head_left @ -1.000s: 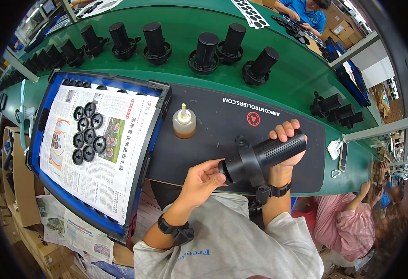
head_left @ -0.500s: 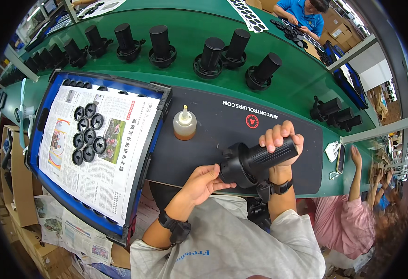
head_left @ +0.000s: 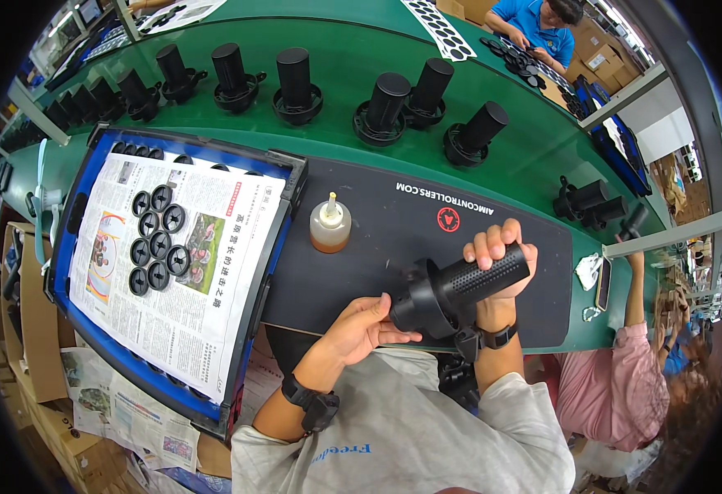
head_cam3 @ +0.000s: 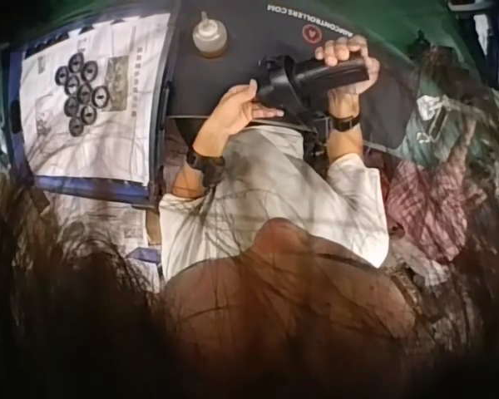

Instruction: Assembling plastic housings for electronic components and applying glue to small parts.

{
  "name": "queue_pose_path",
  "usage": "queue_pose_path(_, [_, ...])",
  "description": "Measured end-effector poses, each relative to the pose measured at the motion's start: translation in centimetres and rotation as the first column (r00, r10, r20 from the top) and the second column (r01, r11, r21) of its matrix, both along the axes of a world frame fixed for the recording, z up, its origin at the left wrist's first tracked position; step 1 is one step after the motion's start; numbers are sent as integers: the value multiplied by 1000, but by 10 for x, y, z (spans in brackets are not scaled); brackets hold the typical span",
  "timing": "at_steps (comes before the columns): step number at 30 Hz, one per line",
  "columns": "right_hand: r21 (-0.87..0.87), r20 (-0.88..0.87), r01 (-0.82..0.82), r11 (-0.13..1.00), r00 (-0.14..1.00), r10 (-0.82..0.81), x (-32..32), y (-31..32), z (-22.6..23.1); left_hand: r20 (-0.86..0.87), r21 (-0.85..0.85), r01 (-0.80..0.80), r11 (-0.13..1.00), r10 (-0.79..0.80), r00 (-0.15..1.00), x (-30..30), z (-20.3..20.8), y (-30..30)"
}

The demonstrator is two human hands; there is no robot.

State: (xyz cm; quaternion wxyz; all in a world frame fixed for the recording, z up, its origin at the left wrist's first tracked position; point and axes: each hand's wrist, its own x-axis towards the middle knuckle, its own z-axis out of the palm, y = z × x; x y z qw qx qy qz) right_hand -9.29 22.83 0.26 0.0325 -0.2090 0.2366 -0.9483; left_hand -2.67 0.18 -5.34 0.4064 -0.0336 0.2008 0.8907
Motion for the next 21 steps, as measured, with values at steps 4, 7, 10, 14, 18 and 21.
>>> queue_pose_path(4, [208,-128,242,948,967,-219,3,-2,31,86,-95,-76,993,84,993,4,10,-13])
queue_pose_path(7, [505,-164,295,811,955,-246,5,-10,11,-335,-383,-122,916,-15,942,28,0,-33])
queue_pose_path(10, [658,-148,284,698,957,-250,10,-21,-5,-667,-101,-2,995,-66,742,20,88,-29])
queue_pose_path(14, [768,-263,347,538,937,-229,5,-30,10,-687,547,253,798,255,681,18,151,51])
queue_pose_path(18, [553,-224,407,727,913,-341,-10,31,-3,-535,843,479,245,288,794,36,159,84])
queue_pose_path(21, [536,-204,365,762,931,-303,-12,68,-9,-436,895,403,189,187,880,38,170,84])
